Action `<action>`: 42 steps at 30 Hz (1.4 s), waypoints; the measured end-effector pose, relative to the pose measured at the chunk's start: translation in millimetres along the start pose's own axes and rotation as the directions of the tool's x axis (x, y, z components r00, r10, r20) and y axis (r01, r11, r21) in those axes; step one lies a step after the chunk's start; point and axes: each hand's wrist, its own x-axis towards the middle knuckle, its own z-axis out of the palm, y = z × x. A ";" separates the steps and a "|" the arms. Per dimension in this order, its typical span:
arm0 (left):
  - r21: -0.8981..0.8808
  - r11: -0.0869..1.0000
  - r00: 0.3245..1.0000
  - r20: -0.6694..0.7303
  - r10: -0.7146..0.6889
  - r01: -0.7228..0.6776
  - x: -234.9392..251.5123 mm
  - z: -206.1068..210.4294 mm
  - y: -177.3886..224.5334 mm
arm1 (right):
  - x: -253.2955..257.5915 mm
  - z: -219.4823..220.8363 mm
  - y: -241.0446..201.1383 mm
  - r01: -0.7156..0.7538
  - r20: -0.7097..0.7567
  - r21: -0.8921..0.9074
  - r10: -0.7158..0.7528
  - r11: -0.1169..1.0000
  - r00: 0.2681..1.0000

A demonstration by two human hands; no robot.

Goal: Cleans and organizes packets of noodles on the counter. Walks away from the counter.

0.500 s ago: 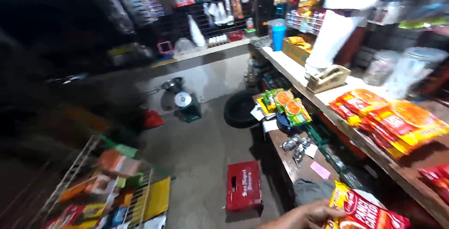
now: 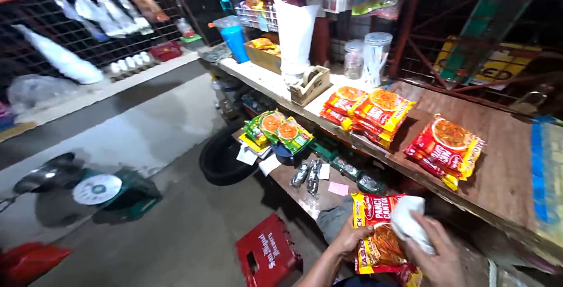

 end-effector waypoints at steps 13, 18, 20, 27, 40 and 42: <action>0.231 0.969 0.983 0.136 -0.120 0.087 20.4 8.8 -18.2 | 66.7 15.4 87.0 -0.490 0.402 -0.152 0.506 0.859 0.763; 0.071 0.997 0.998 0.049 -0.039 0.035 11.9 -3.5 -5.3 | 38.1 -34.2 123.3 -0.620 0.145 -0.143 0.636 0.772 0.758; 0.047 0.999 0.998 -0.060 -0.006 0.009 13.3 -14.2 4.6 | 9.2 -56.5 134.8 -0.663 -0.012 -0.075 0.664 0.745 0.747; 0.111 0.977 0.973 -0.167 -0.161 0.181 32.2 -25.9 -4.7 | -87.5 -100.2 161.6 -0.774 -0.390 0.304 0.814 0.555 0.430; 0.095 0.919 0.919 -0.147 -0.366 0.382 89.7 49.2 -57.9 | -146.2 -75.8 149.9 -0.859 -0.368 0.097 0.820 0.503 0.439; -0.111 0.911 0.899 -0.151 -0.412 0.398 90.0 56.2 -62.8 | -153.6 -68.9 146.5 -0.851 -0.406 -0.057 0.767 0.522 0.497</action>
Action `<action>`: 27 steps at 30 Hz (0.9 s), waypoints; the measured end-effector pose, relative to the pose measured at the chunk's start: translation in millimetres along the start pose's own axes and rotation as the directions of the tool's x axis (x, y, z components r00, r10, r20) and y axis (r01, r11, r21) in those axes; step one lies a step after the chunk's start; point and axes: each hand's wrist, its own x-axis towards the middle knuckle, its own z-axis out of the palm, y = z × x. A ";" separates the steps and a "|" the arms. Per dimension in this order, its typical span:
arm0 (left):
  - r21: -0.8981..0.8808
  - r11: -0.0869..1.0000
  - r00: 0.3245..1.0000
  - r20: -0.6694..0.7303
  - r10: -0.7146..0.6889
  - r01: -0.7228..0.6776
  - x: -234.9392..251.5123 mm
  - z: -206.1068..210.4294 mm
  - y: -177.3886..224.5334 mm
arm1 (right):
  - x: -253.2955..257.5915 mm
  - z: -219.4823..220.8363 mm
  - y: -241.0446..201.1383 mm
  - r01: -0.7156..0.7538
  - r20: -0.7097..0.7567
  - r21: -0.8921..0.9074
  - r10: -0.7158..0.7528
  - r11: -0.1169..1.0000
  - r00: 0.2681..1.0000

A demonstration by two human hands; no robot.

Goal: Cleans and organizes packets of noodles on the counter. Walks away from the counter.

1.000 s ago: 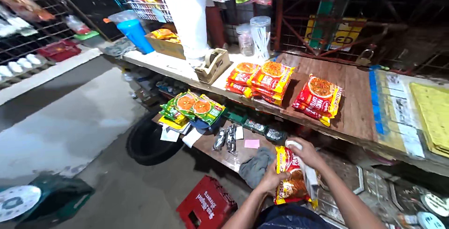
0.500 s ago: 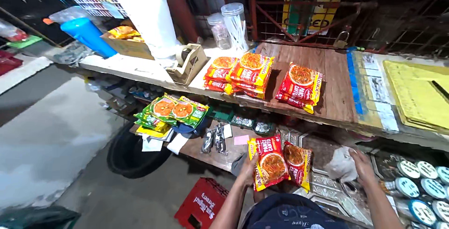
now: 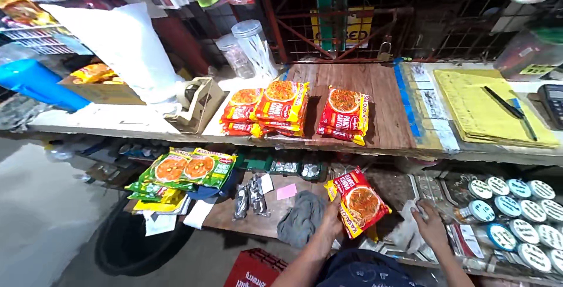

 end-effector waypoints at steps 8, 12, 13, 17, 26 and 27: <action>0.006 1.000 0.961 0.275 -0.004 0.002 -23.1 19.2 -19.7 | -46.9 50.6 -48.2 -0.467 0.447 0.772 0.154 0.432 0.881; 0.296 0.942 0.815 0.578 -0.044 -0.159 -23.3 -0.4 -11.9 | -15.5 38.8 -41.1 -0.409 0.381 0.828 0.151 0.383 0.912; 0.343 0.915 0.806 0.592 -0.033 -0.215 -18.7 -8.5 -4.8 | -4.5 29.9 -34.7 -0.394 0.380 0.811 0.122 0.432 0.917; 0.402 0.879 0.942 0.309 0.132 -0.255 -10.1 -41.2 14.8 | 22.6 -2.9 -30.5 -0.355 0.428 0.651 0.061 0.671 0.901; 0.523 0.849 0.967 0.243 -0.071 -0.069 -25.2 -47.4 -13.9 | 82.8 46.6 -108.5 0.145 0.850 -0.069 -0.018 0.987 0.526; 0.533 0.845 0.971 0.219 -0.092 -0.040 -25.7 -49.3 -18.5 | 87.9 57.4 -115.9 0.240 0.862 -0.120 -0.019 0.963 0.507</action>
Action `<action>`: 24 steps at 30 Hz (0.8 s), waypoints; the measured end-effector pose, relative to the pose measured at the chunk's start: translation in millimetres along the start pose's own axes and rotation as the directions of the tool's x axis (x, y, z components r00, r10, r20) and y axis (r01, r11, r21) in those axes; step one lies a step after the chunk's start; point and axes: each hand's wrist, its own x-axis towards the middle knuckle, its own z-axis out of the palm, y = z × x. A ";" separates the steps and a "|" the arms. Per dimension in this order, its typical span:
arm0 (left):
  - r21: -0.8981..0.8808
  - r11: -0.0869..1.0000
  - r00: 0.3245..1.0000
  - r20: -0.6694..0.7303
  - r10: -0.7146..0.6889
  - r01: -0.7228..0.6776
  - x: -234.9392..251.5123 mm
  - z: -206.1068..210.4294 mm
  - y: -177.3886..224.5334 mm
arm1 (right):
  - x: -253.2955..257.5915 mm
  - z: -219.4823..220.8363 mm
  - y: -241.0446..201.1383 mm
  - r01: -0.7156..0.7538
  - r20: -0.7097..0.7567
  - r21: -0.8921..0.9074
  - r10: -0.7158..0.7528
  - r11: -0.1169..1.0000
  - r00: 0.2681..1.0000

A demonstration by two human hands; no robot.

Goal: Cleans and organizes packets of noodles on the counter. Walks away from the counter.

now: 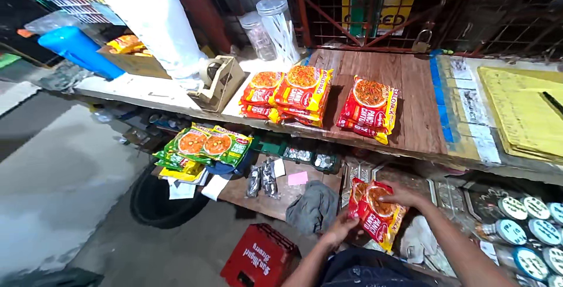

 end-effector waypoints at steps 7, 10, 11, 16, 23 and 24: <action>-0.116 0.993 0.986 -0.157 -0.055 0.037 8.1 -8.9 -26.5 | 54.5 20.2 -16.8 0.064 0.037 -0.150 -0.059 0.987 0.998; -0.039 0.999 0.984 -0.179 -0.008 0.001 18.2 -24.6 -38.9 | 48.6 29.3 -12.2 0.033 -0.085 -0.195 -0.051 0.980 0.995; 0.001 1.000 0.984 -0.176 -0.004 0.004 19.3 -27.9 -39.2 | 40.8 28.9 -11.6 0.020 -0.138 -0.186 -0.047 0.982 0.989; 0.299 0.954 0.987 -0.154 0.033 0.015 7.7 -43.7 -25.9 | -16.7 21.8 26.6 0.024 -0.555 0.096 0.034 0.995 0.831; 0.462 0.866 0.899 -0.273 0.343 -0.190 -8.7 -63.9 9.0 | -100.9 27.2 85.3 -0.264 -0.702 0.033 0.210 0.964 0.680; 0.465 0.857 0.890 -0.262 0.373 -0.222 -8.1 -61.1 16.2 | -105.5 31.2 87.5 -0.278 -0.702 0.043 0.227 0.960 0.675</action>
